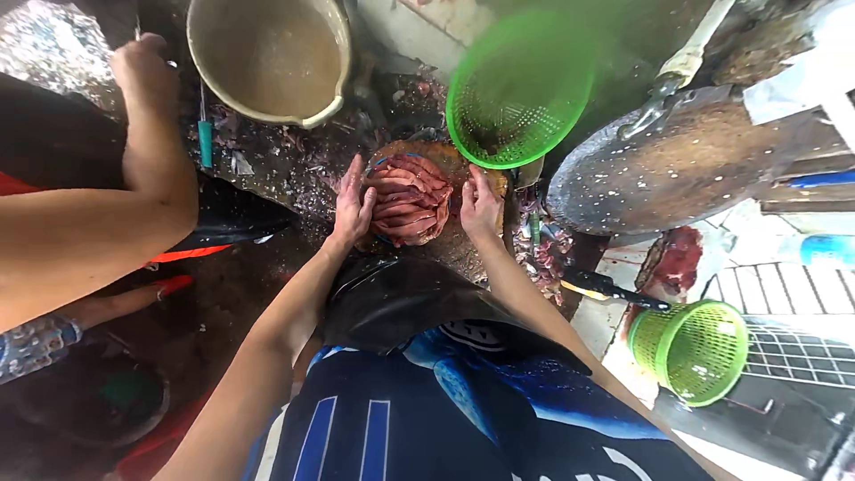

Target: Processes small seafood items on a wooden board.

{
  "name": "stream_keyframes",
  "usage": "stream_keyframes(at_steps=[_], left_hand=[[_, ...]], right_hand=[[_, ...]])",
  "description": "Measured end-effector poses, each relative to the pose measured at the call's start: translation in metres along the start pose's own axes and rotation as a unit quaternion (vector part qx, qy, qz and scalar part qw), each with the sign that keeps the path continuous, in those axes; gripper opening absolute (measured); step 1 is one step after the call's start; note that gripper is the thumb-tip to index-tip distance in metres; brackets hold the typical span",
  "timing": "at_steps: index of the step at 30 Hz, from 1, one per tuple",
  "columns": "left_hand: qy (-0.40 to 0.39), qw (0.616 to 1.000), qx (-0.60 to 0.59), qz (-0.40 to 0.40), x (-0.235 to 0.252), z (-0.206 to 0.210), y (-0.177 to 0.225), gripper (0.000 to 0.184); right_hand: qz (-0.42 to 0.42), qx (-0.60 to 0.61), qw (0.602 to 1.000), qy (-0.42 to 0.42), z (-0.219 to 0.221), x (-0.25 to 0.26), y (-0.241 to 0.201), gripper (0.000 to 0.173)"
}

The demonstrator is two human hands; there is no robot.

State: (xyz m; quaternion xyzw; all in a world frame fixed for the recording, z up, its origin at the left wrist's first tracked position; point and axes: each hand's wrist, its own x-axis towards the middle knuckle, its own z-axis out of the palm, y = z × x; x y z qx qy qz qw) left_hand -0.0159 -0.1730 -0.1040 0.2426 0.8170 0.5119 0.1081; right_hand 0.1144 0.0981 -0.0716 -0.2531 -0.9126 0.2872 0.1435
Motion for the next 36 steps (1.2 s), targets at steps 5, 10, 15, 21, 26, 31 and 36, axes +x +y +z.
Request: stream_keyframes(at_steps=[5,10,15,21,26,31,36], left_hand=[[-0.076,0.988,0.124,0.054,0.01,0.028,-0.005,0.069],[-0.075,0.988,0.119,0.069,0.007,0.022,-0.001,0.08],[-0.216,0.936,0.196,0.195,-0.006,0.015,0.036,0.115],[-0.266,0.888,0.275,0.257,-0.02,0.036,0.029,0.108],[-0.206,0.939,0.21,0.181,-0.029,0.019,0.039,0.103],[-0.104,0.978,0.145,0.106,-0.021,0.013,0.053,0.087],[0.005,0.998,0.059,0.033,0.023,-0.006,0.073,0.062]], right_hand=[[-0.036,0.048,0.998,-0.037,0.032,-0.012,-0.004,0.052],[-0.016,0.051,0.997,-0.059,0.037,-0.048,-0.008,0.058],[-0.046,0.006,0.997,-0.064,0.014,-0.081,0.002,0.065],[-0.087,-0.06,0.99,-0.091,0.016,-0.102,0.013,0.067],[0.027,-0.053,0.998,0.036,-0.017,-0.058,0.008,0.061],[0.159,-0.04,0.951,0.263,-0.051,0.037,0.032,0.062],[0.064,-0.097,0.989,0.087,-0.061,0.113,0.026,0.037]])
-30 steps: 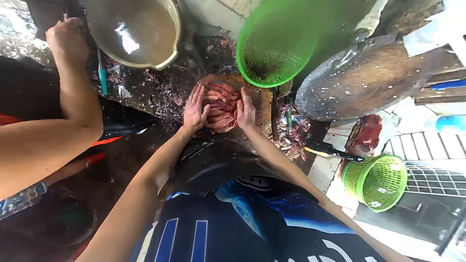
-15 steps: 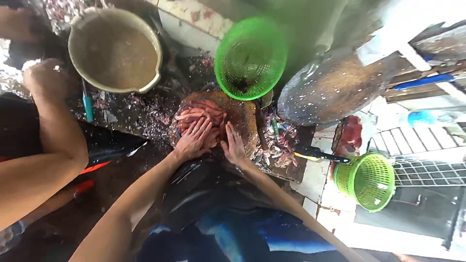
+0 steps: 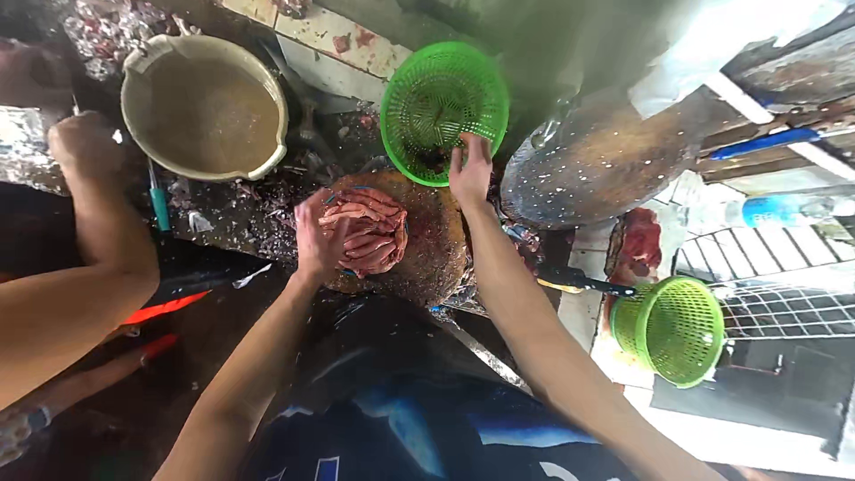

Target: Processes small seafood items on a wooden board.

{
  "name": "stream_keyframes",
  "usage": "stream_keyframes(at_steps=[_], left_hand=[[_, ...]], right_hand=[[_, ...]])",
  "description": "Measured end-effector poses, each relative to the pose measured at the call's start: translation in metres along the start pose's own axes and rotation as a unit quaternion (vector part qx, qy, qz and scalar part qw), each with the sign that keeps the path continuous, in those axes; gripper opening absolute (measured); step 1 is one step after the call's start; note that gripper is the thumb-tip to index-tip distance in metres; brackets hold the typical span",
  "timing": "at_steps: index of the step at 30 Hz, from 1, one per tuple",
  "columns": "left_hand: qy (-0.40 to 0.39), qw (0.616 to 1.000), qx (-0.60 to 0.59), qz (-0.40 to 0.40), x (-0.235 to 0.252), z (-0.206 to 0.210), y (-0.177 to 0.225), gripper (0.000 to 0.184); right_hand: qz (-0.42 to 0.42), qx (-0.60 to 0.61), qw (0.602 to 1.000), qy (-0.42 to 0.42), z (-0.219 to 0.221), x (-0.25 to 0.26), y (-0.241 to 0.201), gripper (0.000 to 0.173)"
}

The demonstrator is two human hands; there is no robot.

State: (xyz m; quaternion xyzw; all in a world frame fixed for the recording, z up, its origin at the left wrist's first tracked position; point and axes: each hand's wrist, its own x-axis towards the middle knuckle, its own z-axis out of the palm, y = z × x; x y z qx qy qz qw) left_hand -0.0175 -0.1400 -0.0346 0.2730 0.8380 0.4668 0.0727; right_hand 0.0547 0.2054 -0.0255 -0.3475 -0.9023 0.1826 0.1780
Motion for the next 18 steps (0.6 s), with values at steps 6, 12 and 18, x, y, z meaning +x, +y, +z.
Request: stream_keyframes(at_steps=[6,12,18], left_hand=[[0.088,0.993,0.024,-0.077,0.025,-0.032,-0.037,0.057],[0.119,0.985,0.049,-0.116,0.008,-0.036,-0.056,0.053],[0.037,0.989,0.01,-0.143,0.004,-0.007,-0.016,0.05]], right_hand=[[0.119,-0.122,0.952,-0.254,0.046,0.054,-0.027,0.066],[0.088,-0.155,0.948,-0.264,0.088,0.044,-0.042,0.05],[0.063,-0.127,0.94,-0.312,0.076,0.035,-0.028,0.038]])
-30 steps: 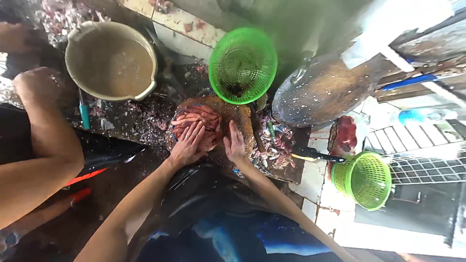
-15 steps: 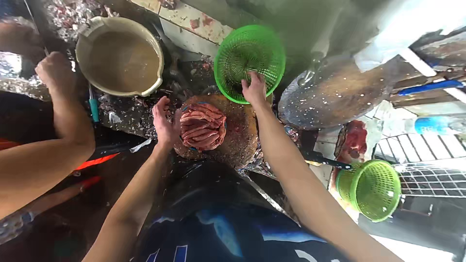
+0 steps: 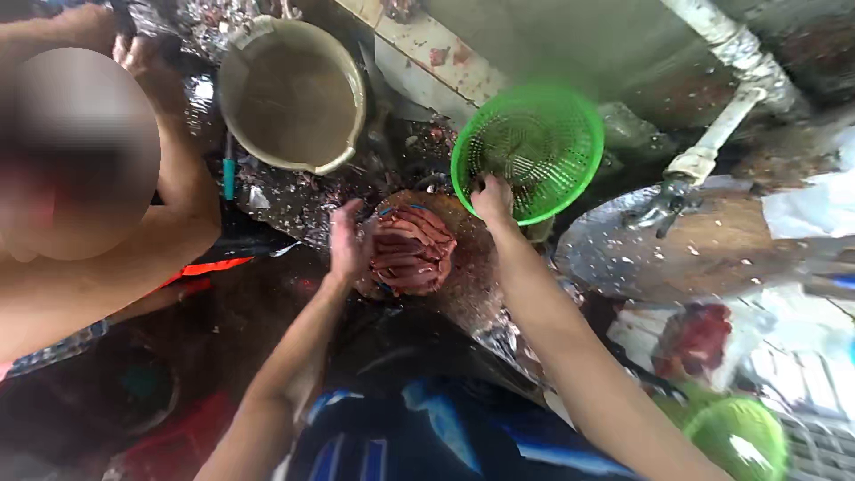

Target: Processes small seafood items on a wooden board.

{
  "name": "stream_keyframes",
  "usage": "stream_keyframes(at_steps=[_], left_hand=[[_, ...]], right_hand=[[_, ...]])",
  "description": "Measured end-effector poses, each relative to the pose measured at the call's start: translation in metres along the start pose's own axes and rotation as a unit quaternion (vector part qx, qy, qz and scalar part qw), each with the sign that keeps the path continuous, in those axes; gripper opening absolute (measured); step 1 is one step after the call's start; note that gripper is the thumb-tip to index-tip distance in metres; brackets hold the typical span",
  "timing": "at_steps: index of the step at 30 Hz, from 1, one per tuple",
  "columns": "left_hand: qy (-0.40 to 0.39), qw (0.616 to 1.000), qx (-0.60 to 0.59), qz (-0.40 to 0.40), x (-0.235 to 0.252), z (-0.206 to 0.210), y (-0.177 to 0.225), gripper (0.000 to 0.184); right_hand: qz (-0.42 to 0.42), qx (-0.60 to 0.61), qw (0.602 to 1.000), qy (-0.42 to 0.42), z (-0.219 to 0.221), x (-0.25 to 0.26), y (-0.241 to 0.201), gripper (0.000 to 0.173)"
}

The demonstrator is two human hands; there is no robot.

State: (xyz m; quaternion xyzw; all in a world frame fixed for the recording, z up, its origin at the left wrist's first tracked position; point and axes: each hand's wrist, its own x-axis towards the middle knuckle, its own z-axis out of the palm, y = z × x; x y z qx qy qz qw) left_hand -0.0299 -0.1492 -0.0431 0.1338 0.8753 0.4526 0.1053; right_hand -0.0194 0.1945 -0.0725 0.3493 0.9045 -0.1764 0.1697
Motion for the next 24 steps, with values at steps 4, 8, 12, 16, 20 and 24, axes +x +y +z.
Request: stream_keyframes(at_steps=[4,8,12,16,20,24], left_hand=[[-0.131,0.983,0.084,0.096,0.014,0.037,0.021,0.044],[-0.227,0.923,0.207,0.233,0.048,0.064,0.032,0.038],[-0.218,0.903,0.239,0.282,0.063,0.07,0.018,0.036],[-0.256,0.9,0.27,0.228,0.058,0.038,0.045,0.044],[-0.289,0.898,0.26,0.204,0.066,0.049,0.042,0.048],[-0.267,0.892,0.292,0.22,0.067,0.067,0.024,0.059]], right_hand=[[-0.052,0.001,0.999,0.01,0.002,-0.005,-0.002,0.048],[-0.06,-0.026,0.998,-0.012,0.01,0.004,0.01,0.044],[-0.104,-0.021,0.994,0.002,0.017,0.019,0.012,0.045],[-0.136,0.019,0.99,-0.014,-0.008,-0.024,-0.003,0.05],[-0.118,0.008,0.993,-0.011,-0.01,-0.032,-0.009,0.043],[-0.152,-0.02,0.984,0.091,0.012,-0.027,0.005,0.042]])
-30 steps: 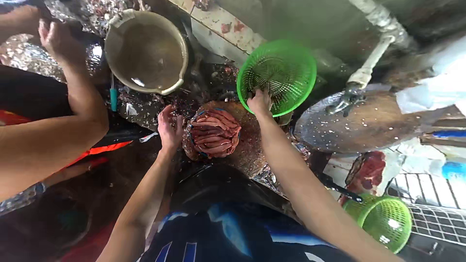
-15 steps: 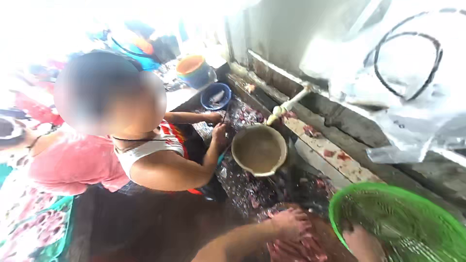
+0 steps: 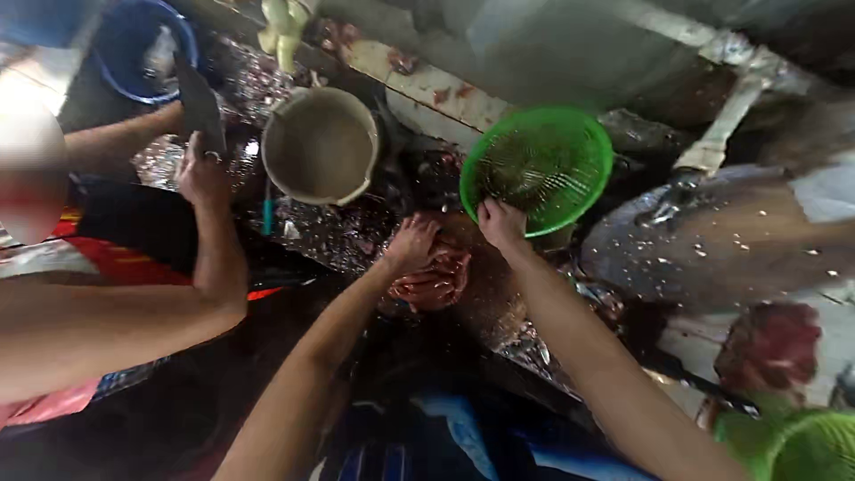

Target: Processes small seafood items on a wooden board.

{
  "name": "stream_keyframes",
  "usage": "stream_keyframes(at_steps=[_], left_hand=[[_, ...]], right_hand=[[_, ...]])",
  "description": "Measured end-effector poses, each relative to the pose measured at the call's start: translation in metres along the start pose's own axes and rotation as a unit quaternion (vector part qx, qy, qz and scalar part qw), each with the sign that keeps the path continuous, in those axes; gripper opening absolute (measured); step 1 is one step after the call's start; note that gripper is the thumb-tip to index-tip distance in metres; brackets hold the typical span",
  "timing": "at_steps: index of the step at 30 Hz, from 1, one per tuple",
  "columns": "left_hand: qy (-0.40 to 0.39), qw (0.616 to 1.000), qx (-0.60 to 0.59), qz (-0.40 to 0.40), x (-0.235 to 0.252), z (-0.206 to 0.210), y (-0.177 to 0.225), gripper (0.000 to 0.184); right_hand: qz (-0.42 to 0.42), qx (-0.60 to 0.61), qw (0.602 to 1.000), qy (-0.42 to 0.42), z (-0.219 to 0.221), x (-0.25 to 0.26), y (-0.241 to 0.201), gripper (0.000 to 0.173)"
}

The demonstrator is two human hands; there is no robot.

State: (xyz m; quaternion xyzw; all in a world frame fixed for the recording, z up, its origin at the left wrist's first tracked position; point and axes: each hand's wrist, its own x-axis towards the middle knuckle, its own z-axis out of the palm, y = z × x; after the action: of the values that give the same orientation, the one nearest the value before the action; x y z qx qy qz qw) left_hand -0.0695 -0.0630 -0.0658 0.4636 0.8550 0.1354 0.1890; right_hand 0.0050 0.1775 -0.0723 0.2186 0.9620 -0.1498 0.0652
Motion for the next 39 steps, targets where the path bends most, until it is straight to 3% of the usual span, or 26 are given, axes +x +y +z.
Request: stream_keyframes(at_steps=[5,9,12,15,19,21,23,25,28,35,39], left_hand=[[-0.029,0.999,-0.022,0.019,-0.002,0.0,0.002,0.046],[0.046,0.995,-0.048,0.075,-0.02,0.01,-0.003,0.031],[0.116,0.985,-0.067,0.108,-0.03,0.019,-0.008,0.027],[0.142,0.978,-0.091,0.119,-0.039,0.025,-0.011,0.024],[0.181,0.969,-0.093,0.14,-0.041,0.035,-0.017,0.022],[0.192,0.966,-0.089,0.147,-0.042,0.034,-0.017,0.021],[0.206,0.963,-0.085,0.15,-0.042,0.033,-0.016,0.021],[0.216,0.961,-0.088,0.148,-0.044,0.03,-0.014,0.02],[0.212,0.962,-0.094,0.147,-0.044,0.028,-0.015,0.02],[0.188,0.968,-0.123,0.111,-0.044,0.023,-0.015,0.02],[0.131,0.976,-0.151,0.08,-0.038,0.018,-0.018,0.024]], right_hand=[[-0.051,-0.044,0.995,0.079,0.013,0.001,0.008,0.044],[0.041,-0.011,0.999,0.003,0.001,0.007,0.005,0.05],[0.127,0.096,0.987,-0.003,-0.011,0.021,0.003,0.053],[0.163,0.287,0.944,0.004,-0.02,0.027,-0.002,0.049],[0.095,0.478,0.873,-0.006,-0.029,0.016,-0.05,0.044],[0.041,0.445,0.894,-0.037,-0.026,0.007,-0.079,0.042],[-0.021,0.334,0.939,-0.083,-0.016,-0.002,-0.097,0.036],[-0.074,0.253,0.958,-0.113,-0.002,-0.012,-0.1,0.03],[-0.094,0.262,0.955,-0.1,0.005,-0.023,-0.094,0.027],[-0.048,0.42,0.901,-0.097,0.015,-0.03,-0.068,0.031],[-0.092,0.349,0.931,-0.054,0.014,-0.043,-0.066,0.041]])
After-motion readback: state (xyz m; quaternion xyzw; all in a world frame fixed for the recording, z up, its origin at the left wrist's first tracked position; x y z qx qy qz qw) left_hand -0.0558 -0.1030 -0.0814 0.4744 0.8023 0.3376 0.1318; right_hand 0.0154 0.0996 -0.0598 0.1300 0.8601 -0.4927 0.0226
